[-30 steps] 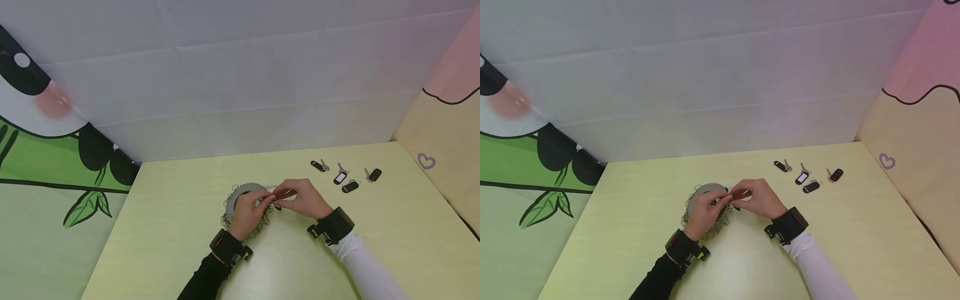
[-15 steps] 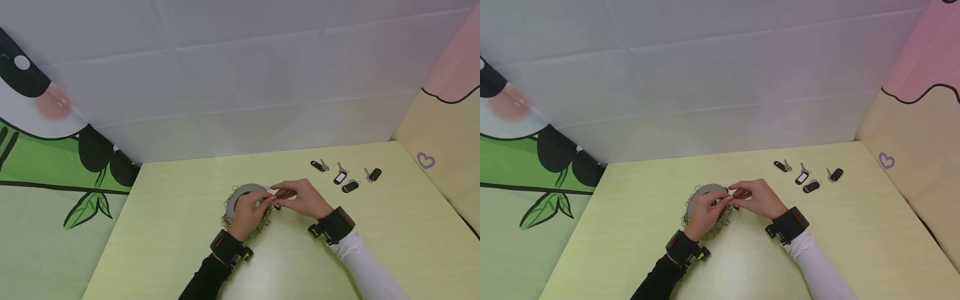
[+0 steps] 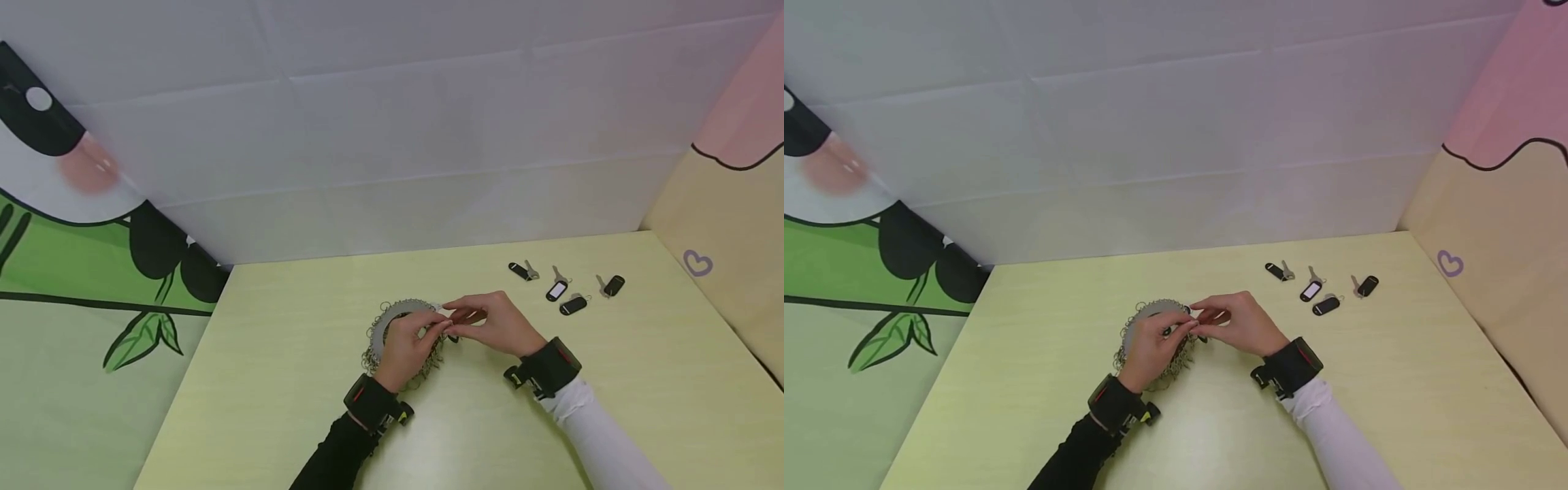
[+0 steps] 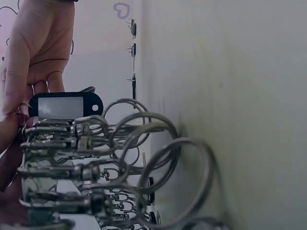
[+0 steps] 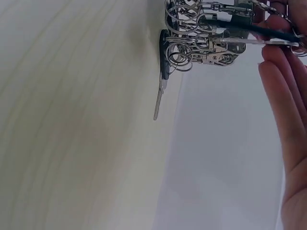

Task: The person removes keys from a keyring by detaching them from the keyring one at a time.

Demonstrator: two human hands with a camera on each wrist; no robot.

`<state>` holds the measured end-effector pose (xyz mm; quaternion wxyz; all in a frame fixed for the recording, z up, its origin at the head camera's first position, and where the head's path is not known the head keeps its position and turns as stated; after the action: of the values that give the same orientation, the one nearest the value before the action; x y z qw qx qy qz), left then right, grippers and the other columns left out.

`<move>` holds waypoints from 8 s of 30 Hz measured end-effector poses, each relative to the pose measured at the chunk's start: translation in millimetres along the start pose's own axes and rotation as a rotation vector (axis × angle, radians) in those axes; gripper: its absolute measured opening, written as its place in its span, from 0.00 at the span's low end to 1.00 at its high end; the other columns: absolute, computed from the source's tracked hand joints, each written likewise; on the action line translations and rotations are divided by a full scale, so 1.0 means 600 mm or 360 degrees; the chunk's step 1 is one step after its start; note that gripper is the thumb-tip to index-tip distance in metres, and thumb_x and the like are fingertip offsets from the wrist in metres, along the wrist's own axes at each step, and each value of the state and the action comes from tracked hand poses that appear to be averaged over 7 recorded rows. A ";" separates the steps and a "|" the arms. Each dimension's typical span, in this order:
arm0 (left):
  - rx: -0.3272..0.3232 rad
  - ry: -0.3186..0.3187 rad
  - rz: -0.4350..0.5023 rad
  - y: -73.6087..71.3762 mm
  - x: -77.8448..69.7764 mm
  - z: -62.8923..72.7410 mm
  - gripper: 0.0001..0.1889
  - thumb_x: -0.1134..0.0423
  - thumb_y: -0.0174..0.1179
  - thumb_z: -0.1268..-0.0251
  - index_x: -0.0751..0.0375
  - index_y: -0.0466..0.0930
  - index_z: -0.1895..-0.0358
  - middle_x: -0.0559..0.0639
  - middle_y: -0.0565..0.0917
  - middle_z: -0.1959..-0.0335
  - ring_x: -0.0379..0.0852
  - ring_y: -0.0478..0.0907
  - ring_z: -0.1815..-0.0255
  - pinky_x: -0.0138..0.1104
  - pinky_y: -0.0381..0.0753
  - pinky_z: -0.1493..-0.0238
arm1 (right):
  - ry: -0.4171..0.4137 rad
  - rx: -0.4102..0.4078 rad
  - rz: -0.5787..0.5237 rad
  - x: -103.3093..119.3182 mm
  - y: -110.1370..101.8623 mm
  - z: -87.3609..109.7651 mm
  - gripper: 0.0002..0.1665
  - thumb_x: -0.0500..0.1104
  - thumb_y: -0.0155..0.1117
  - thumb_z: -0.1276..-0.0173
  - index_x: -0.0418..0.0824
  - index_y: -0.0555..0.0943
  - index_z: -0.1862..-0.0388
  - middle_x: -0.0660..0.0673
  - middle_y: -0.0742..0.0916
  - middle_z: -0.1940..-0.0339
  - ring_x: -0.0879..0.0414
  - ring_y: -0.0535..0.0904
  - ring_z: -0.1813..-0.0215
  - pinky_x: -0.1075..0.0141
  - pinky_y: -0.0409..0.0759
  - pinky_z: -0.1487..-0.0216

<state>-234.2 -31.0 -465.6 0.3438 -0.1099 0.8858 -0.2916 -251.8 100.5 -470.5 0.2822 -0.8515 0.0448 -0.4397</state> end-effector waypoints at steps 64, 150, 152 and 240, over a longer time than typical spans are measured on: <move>0.0041 -0.0079 0.0090 -0.003 0.009 0.003 0.06 0.63 0.63 0.25 0.58 0.89 0.56 0.52 0.91 0.65 0.42 0.86 0.64 0.32 0.83 0.60 | -0.0266 -0.0091 0.0007 0.020 -0.014 0.004 0.20 0.26 0.78 0.43 0.38 0.90 0.52 0.47 0.91 0.63 0.50 0.89 0.62 0.63 0.88 0.63; 0.0538 -0.0702 -0.0154 0.065 0.042 0.011 0.31 0.62 0.64 0.31 0.56 0.61 0.29 0.50 0.76 0.69 0.39 0.67 0.78 0.31 0.66 0.75 | 0.0374 0.0059 0.0459 -0.093 -0.016 -0.006 0.36 0.32 0.78 0.39 0.35 0.78 0.31 0.36 0.86 0.44 0.39 0.85 0.43 0.48 0.85 0.44; 0.0521 -0.0638 -0.0158 0.061 0.031 0.003 0.31 0.63 0.63 0.33 0.54 0.62 0.29 0.47 0.74 0.72 0.38 0.65 0.79 0.30 0.64 0.77 | 0.0391 0.0140 0.0395 -0.093 0.002 -0.007 0.44 0.32 0.76 0.38 0.35 0.69 0.23 0.33 0.81 0.34 0.36 0.79 0.34 0.44 0.79 0.35; -0.0050 -0.0107 -0.0170 -0.022 0.013 -0.028 0.07 0.59 0.60 0.21 0.53 0.87 0.58 0.44 0.85 0.68 0.37 0.81 0.66 0.32 0.78 0.63 | -0.0606 -0.0417 0.0426 0.069 -0.035 -0.009 0.16 0.25 0.79 0.46 0.39 0.90 0.60 0.48 0.90 0.66 0.58 0.87 0.65 0.69 0.83 0.64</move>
<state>-251.3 -36.9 -451.9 0.3555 -0.1722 0.8711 -0.2918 -234.0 102.5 -427.0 0.2287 -0.9346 0.1597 -0.2207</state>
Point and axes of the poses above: each hand's wrist, its own z-axis away from the middle knuckle, its own y-axis out of the palm, x = y × z, the point moved 10 cm from there along -z, towards the middle knuckle
